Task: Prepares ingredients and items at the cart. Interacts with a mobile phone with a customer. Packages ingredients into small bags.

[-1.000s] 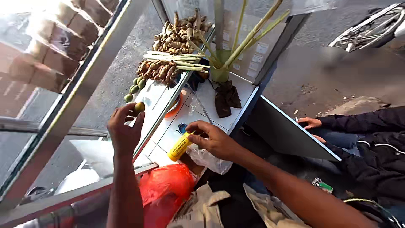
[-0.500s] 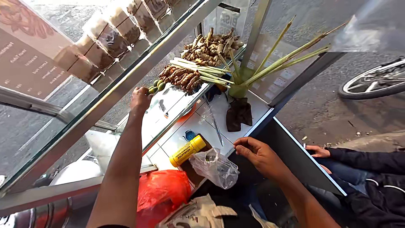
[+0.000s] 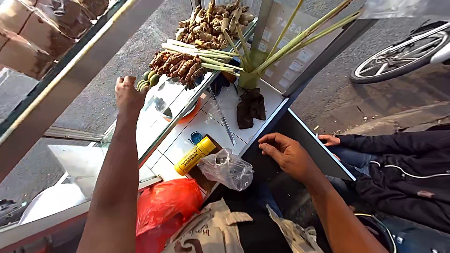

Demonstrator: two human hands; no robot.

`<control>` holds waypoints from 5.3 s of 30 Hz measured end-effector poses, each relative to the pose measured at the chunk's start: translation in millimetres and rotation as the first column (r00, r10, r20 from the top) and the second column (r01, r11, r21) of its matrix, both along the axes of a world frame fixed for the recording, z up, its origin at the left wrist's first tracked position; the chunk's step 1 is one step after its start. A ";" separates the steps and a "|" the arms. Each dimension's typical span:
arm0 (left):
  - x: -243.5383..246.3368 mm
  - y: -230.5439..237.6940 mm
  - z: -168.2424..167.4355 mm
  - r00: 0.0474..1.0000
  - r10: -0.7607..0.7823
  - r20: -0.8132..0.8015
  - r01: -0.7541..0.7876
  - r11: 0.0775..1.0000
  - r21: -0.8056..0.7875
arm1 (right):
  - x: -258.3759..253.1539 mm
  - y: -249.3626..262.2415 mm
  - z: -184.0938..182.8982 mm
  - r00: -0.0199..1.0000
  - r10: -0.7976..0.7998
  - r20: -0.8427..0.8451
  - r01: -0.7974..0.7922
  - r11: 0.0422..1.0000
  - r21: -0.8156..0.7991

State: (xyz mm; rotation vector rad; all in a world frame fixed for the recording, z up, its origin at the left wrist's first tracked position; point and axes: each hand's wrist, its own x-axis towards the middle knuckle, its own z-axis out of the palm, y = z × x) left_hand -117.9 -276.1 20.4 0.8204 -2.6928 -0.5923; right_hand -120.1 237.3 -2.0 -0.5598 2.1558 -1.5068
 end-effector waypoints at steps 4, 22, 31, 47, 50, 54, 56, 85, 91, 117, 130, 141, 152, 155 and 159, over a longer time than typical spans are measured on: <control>43.0 108.1 67.1 0.957 -0.202 -0.208 0.179 0.976 -0.124 | 1.8 0.5 0.2 0.968 0.243 0.063 -0.251 0.949 0.190; 168.0 259.1 -59.4 0.958 -0.264 -0.109 0.282 0.816 0.504 | 58.3 -51.6 1.4 0.581 0.802 0.136 -0.742 0.453 0.494; 182.2 275.0 -66.4 0.909 -0.307 -0.284 0.416 0.720 0.556 | 59.6 -104.8 -11.1 0.640 0.761 0.111 -0.727 0.551 0.409; 189.2 282.9 -99.0 0.903 0.306 0.303 -0.362 0.158 0.919 | 73.6 -98.3 -63.7 0.902 0.428 0.060 -0.426 0.858 0.286; 180.1 278.6 -100.4 0.899 0.303 0.315 -0.348 0.060 0.936 | 72.8 -103.8 -85.4 0.851 0.522 -0.049 -0.477 0.810 0.342; 176.1 275.0 -114.2 0.895 0.294 0.335 -0.356 0.019 0.934 | 74.1 -110.7 -121.9 0.814 0.567 -0.123 -0.492 0.787 0.372; 176.4 275.1 -120.4 0.901 0.281 0.331 -0.354 0.033 0.935 | 73.5 -106.3 -121.0 0.812 0.571 -0.119 -0.493 0.781 0.383; 173.0 288.5 -106.4 0.938 0.346 0.015 -0.094 0.213 0.973 | 108.9 -44.6 -33.2 0.848 0.530 -0.002 -0.526 0.840 -0.136; 168.8 255.6 -95.5 0.866 0.472 -0.166 0.041 0.263 0.964 | 71.1 23.4 -8.3 0.703 0.449 0.552 -0.418 0.888 -0.192; 114.7 332.9 -43.8 0.716 -0.613 -0.335 0.698 0.618 0.361 | 53.1 14.8 -14.9 0.843 0.152 0.516 0.068 0.921 -0.384; 123.0 306.4 -51.5 0.823 -0.425 -0.377 0.564 0.542 0.622 | 49.1 2.9 -16.5 0.985 -0.071 0.155 0.091 0.988 -0.126; 128.3 310.3 -52.0 0.878 -0.330 -0.345 0.432 0.242 0.869 | 54.8 -11.1 -35.0 0.978 0.136 -0.160 -0.170 0.959 -0.228; 94.6 313.0 -46.9 0.957 -0.200 -0.208 0.235 0.119 0.965 | 45.1 -12.8 -38.4 0.956 0.082 -0.283 -0.117 0.987 -0.109; 56.9 285.7 -51.9 0.982 -0.120 -0.145 0.172 0.254 0.952 | 34.3 -2.4 -42.3 0.967 -0.043 -0.251 0.014 0.993 -0.118; -9.1 233.8 -74.1 0.980 -0.135 -0.147 0.197 0.531 0.824 | 30.8 23.8 -53.9 0.978 -0.126 -0.164 0.118 0.991 -0.059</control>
